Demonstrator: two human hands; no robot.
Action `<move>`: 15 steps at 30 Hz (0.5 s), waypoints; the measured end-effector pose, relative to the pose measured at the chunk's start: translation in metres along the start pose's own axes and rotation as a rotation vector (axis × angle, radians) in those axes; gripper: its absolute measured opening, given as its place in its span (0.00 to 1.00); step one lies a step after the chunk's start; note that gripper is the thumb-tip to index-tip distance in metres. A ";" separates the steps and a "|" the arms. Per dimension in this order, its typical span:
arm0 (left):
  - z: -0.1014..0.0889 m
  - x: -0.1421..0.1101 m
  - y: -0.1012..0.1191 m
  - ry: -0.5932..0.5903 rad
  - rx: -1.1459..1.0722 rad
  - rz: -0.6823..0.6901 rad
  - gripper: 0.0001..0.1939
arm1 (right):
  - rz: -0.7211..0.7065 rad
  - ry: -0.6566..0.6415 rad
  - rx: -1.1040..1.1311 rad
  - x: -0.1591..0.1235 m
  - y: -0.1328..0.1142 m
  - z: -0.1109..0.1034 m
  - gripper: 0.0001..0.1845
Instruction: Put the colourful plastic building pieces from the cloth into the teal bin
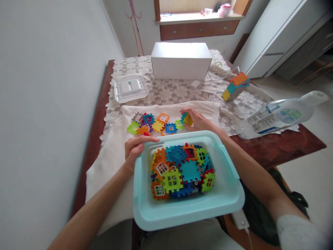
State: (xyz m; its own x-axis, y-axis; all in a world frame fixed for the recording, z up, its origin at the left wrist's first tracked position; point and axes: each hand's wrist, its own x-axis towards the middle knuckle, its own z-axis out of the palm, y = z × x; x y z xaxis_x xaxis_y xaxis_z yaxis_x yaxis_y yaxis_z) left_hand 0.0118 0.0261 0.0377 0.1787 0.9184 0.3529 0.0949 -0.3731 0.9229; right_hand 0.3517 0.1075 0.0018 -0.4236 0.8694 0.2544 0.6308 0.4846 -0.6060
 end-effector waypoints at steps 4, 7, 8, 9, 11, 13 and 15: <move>0.002 0.001 0.002 0.006 -0.043 0.010 0.19 | -0.025 -0.169 0.021 0.000 -0.001 0.006 0.23; 0.003 0.004 0.006 -0.032 -0.079 0.027 0.18 | -0.064 -0.190 0.013 -0.002 -0.002 0.003 0.22; 0.004 0.005 0.007 -0.036 -0.081 0.028 0.18 | -0.062 -0.188 0.021 -0.003 -0.003 0.002 0.24; 0.004 0.006 0.008 -0.032 -0.079 0.025 0.18 | -0.060 -0.192 0.031 -0.003 -0.004 0.001 0.26; 0.004 0.007 0.008 -0.024 -0.071 0.016 0.18 | -0.077 -0.228 0.051 -0.003 -0.007 0.000 0.29; 0.004 0.006 0.007 -0.020 -0.065 0.010 0.19 | -0.111 -0.272 0.049 -0.002 -0.008 -0.001 0.27; 0.004 0.006 0.005 -0.015 -0.066 0.012 0.20 | -0.130 -0.289 0.023 0.000 -0.008 -0.001 0.23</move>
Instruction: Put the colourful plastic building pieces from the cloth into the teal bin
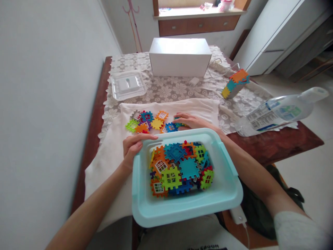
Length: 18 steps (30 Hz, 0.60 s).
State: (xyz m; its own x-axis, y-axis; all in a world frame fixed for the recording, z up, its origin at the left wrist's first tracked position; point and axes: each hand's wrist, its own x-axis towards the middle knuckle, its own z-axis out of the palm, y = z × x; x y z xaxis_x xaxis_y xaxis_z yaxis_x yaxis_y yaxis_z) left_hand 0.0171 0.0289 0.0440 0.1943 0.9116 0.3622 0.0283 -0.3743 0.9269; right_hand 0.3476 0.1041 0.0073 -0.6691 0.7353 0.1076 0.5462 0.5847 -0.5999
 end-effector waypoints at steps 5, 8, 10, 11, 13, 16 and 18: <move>0.000 0.000 -0.001 -0.012 0.004 0.007 0.19 | 0.004 0.074 -0.067 0.001 0.008 -0.001 0.18; 0.000 0.001 -0.001 -0.018 -0.012 0.026 0.18 | 0.018 0.128 -0.112 0.002 0.014 0.001 0.18; 0.000 0.001 -0.001 -0.019 -0.018 0.030 0.18 | 0.033 0.146 -0.143 0.003 0.019 0.003 0.19; -0.001 0.001 -0.001 -0.019 -0.017 0.032 0.18 | 0.033 0.146 -0.153 0.003 0.021 0.003 0.20; -0.001 0.001 -0.002 -0.013 -0.009 0.030 0.18 | 0.027 0.136 -0.158 0.003 0.025 0.002 0.21; -0.001 0.001 -0.003 0.004 0.012 0.010 0.19 | 0.032 0.122 -0.158 0.000 0.031 -0.003 0.23; -0.001 0.001 -0.003 0.006 0.016 0.004 0.19 | 0.029 0.131 -0.170 -0.003 0.033 -0.008 0.24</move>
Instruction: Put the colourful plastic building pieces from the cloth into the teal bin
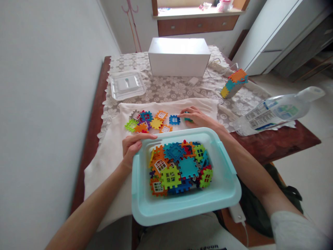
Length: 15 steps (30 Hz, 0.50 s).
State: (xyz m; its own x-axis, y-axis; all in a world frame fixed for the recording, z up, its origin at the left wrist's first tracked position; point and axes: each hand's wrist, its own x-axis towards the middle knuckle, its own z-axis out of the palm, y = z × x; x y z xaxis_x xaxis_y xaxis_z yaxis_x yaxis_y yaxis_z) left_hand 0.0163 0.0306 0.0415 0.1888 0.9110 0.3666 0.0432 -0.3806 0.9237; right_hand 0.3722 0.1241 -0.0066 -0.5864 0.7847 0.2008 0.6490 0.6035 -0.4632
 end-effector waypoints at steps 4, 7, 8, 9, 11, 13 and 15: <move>-0.001 0.000 0.000 -0.008 0.006 0.016 0.19 | -0.020 0.105 -0.010 0.001 -0.001 -0.004 0.24; -0.001 -0.001 -0.001 -0.010 0.019 0.009 0.20 | -0.026 0.157 0.028 0.008 -0.008 0.006 0.25; -0.001 -0.001 -0.001 -0.011 0.019 0.010 0.20 | -0.035 0.146 0.037 0.011 -0.010 0.011 0.26; -0.001 -0.001 -0.001 -0.008 0.018 0.014 0.20 | -0.045 0.122 0.036 0.014 -0.012 0.016 0.26; 0.000 0.000 -0.001 -0.005 0.019 0.023 0.20 | -0.054 0.064 0.015 0.019 -0.013 0.026 0.25; 0.000 0.000 -0.001 -0.004 0.016 0.033 0.20 | -0.053 0.015 -0.007 0.020 -0.013 0.031 0.23; 0.000 0.000 0.000 -0.003 0.008 0.029 0.19 | -0.053 -0.004 -0.011 0.019 -0.013 0.031 0.23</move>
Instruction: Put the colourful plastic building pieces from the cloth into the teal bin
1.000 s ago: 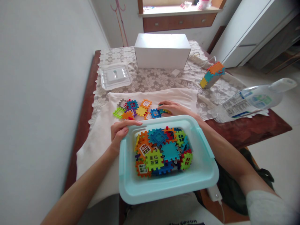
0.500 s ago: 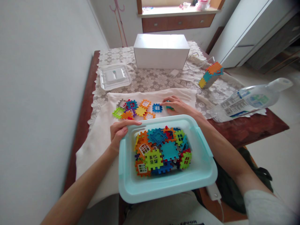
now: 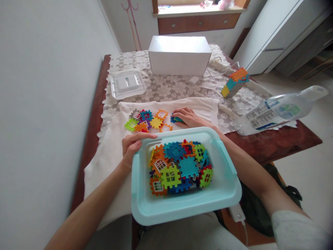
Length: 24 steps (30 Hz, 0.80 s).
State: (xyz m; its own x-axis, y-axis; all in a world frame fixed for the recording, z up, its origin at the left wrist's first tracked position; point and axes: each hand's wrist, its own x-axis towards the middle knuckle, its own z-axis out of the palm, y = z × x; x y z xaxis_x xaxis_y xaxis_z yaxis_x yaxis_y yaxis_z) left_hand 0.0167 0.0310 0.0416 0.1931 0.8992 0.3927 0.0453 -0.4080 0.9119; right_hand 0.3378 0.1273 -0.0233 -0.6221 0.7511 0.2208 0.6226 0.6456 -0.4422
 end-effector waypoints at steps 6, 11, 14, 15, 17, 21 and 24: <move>0.000 -0.001 0.000 -0.003 -0.021 -0.029 0.19 | -0.002 -0.025 -0.036 -0.006 0.000 -0.008 0.22; 0.001 -0.002 0.000 0.010 -0.001 -0.022 0.20 | 0.017 -0.033 -0.025 -0.004 -0.001 -0.009 0.18; 0.002 -0.002 0.001 0.006 -0.033 -0.016 0.19 | 0.033 -0.016 0.018 -0.006 -0.007 -0.013 0.16; 0.002 -0.001 0.001 0.002 -0.047 -0.009 0.18 | 0.042 0.006 0.042 -0.007 -0.009 -0.014 0.15; 0.003 -0.001 0.001 -0.002 -0.061 0.003 0.18 | 0.061 0.059 0.107 -0.009 -0.011 -0.016 0.16; 0.003 -0.001 0.002 0.005 -0.037 0.000 0.18 | 0.077 0.149 0.212 -0.008 0.001 -0.013 0.18; 0.002 -0.002 0.001 0.007 -0.009 -0.016 0.19 | 0.067 0.200 0.249 -0.004 0.014 -0.009 0.19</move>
State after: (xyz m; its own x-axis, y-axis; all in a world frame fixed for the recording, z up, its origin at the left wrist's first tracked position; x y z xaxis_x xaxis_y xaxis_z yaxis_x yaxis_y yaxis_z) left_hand 0.0184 0.0283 0.0416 0.1854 0.9066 0.3791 0.0398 -0.3924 0.9189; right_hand 0.3536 0.1343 -0.0229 -0.4629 0.8189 0.3393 0.5086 0.5589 -0.6550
